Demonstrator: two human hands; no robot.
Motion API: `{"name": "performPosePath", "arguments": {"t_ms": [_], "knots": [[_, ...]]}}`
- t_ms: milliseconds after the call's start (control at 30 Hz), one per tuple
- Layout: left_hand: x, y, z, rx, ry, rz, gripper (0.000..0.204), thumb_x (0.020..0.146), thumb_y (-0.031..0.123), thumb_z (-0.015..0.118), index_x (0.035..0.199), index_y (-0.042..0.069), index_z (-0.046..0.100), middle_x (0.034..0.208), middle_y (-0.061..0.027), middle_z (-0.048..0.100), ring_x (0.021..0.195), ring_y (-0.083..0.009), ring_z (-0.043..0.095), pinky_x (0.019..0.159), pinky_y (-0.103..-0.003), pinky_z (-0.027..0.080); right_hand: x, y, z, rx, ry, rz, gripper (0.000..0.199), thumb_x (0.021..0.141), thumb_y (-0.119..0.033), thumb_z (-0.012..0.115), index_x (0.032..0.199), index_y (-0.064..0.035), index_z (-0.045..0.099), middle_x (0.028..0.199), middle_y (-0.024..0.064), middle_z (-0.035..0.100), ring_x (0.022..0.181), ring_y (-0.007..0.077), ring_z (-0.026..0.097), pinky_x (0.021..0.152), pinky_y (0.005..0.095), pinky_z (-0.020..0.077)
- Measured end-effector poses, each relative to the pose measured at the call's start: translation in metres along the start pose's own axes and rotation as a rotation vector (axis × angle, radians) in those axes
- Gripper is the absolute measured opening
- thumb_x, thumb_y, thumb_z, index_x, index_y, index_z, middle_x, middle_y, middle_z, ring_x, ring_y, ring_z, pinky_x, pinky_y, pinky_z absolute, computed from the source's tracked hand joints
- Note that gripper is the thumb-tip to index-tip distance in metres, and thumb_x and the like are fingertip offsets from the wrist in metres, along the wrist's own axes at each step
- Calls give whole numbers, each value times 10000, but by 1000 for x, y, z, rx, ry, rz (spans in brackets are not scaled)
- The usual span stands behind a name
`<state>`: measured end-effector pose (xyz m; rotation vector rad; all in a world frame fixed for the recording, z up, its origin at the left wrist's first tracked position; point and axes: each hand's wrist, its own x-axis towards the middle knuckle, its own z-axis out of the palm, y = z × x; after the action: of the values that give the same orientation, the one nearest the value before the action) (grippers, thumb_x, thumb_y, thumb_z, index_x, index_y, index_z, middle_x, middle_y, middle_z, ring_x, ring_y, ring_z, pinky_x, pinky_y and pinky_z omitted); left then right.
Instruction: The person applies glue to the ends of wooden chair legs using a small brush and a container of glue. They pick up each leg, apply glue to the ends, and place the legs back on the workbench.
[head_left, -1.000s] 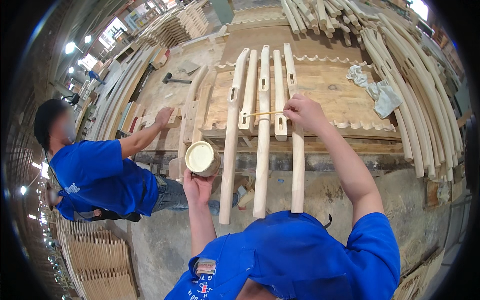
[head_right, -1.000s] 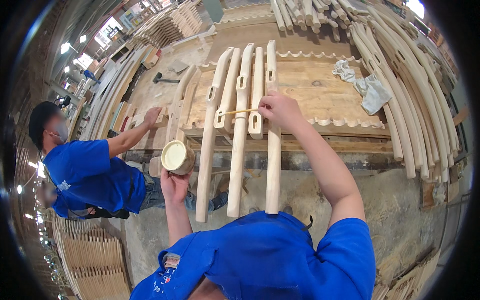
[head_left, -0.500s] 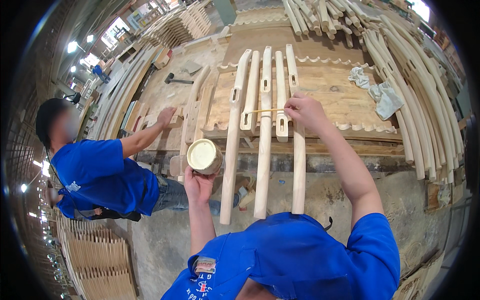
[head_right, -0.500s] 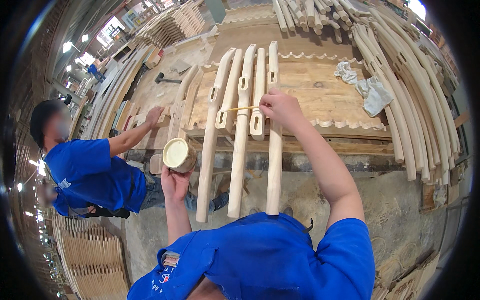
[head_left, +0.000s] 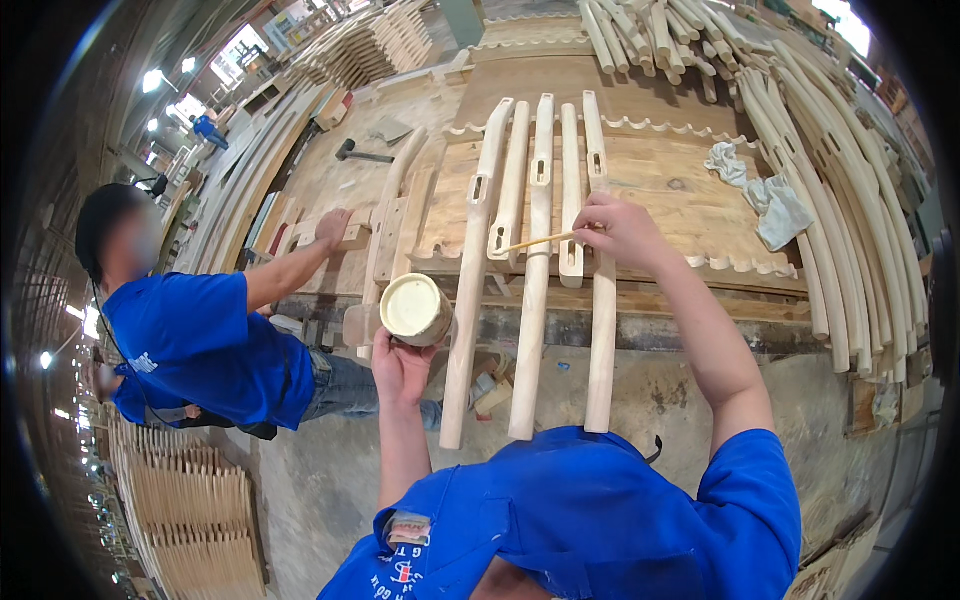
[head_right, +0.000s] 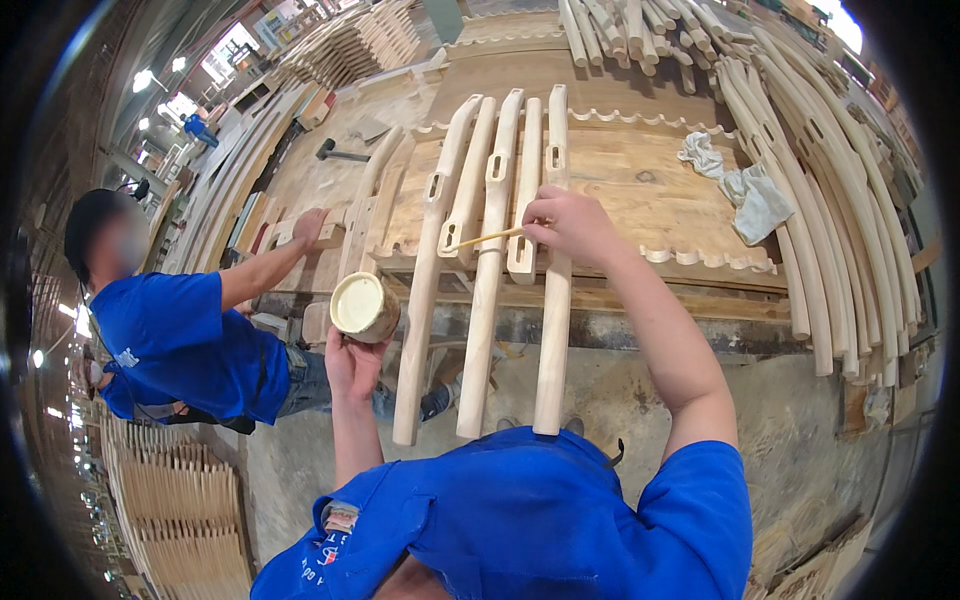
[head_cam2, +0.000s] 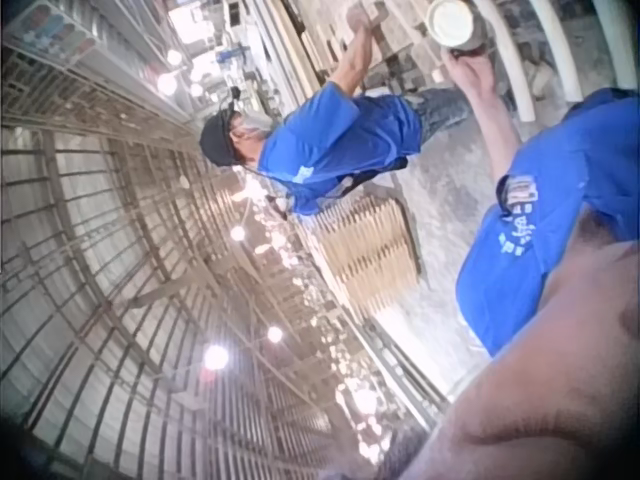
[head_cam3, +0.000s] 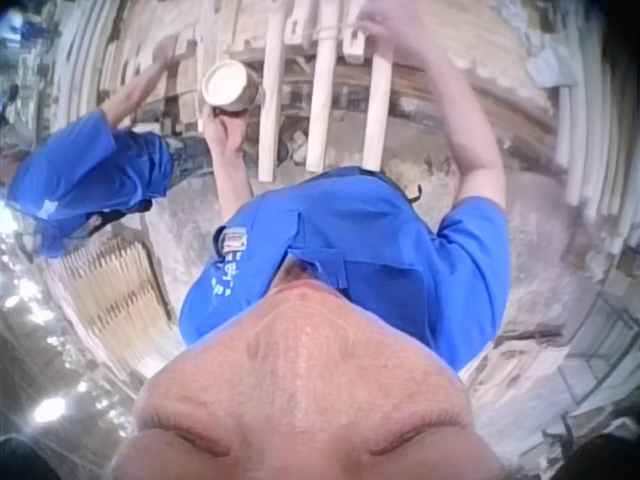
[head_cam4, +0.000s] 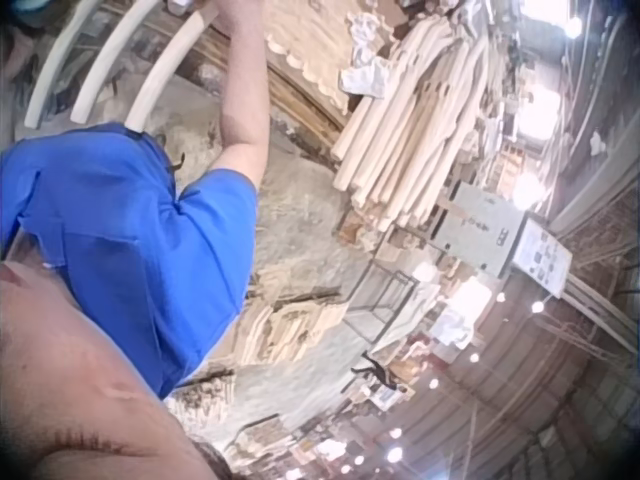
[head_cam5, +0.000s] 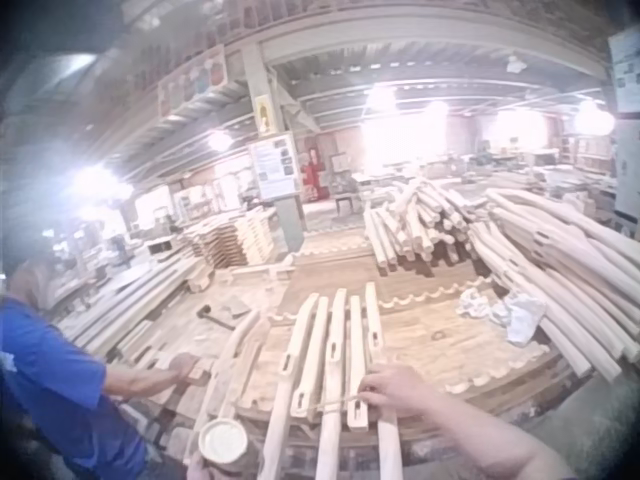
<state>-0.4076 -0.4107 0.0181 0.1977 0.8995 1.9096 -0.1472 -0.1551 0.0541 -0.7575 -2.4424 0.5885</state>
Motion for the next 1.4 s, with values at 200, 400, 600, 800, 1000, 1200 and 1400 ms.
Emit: {"name": "performPosePath", "arguments": {"t_ms": [200, 400, 600, 800, 1000, 1200, 1400], "knots": [[1, -4, 7, 16, -31, -22, 399, 948, 264, 305, 1248, 34, 434, 1254, -138, 494, 1109, -283, 523, 840, -458, 503, 6, 4, 7, -56, 132, -76, 97, 791, -211, 637, 798, -115, 639, 809, 16, 575, 723, 197, 598, 624, 329, 479], [-2, -13, 17, 60, -21, -10, 416, 951, 256, 303, 1259, -4, 403, 1275, -184, 459, 1135, -319, 502, 892, -490, 477, -10, -12, -14, 12, 70, -171, 75, 779, -167, 666, 805, -100, 643, 788, 23, 566, 691, 189, 582, 614, 299, 472], [-6, -28, 37, 57, -38, -47, 410, 950, 232, 319, 1258, -29, 393, 1251, -197, 477, 1120, -309, 521, 892, -497, 482, 5, -74, -65, -211, 132, -446, 66, 747, -145, 681, 759, -111, 625, 733, 15, 532, 679, 187, 559, 575, 325, 453], [-10, -41, 51, 87, -81, -59, 392, 949, 219, 335, 1231, -37, 428, 1199, -180, 527, 1074, -286, 558, 864, -478, 505, 26, -114, -75, -607, -21, -708, 103, 723, -151, 661, 689, -99, 578, 706, 25, 517, 716, 215, 557, 637, 355, 448], [-19, -45, 57, 61, -62, -58, 392, 946, 225, 339, 1229, -26, 442, 1193, -159, 539, 1065, -269, 565, 846, -458, 519, 20, -102, -74, -154, -176, -441, 119, 796, -165, 622, 731, -66, 618, 747, 48, 556, 736, 211, 575, 635, 341, 454], [-14, -47, 56, 42, -63, -50, 408, 948, 240, 323, 1243, -20, 432, 1210, -159, 529, 1068, -272, 562, 857, -454, 509, -6, -76, -58, 45, -67, -311, 120, 796, -140, 635, 790, -32, 584, 752, 65, 540, 698, 183, 556, 641, 294, 462], [-4, -54, 69, 43, -86, -48, 388, 941, 250, 357, 1204, -15, 462, 1164, -150, 548, 1027, -260, 585, 821, -433, 527, -16, -60, -54, 140, -126, -181, 120, 806, -124, 624, 812, -19, 567, 697, 65, 516, 650, 177, 529, 591, 287, 422]]}}
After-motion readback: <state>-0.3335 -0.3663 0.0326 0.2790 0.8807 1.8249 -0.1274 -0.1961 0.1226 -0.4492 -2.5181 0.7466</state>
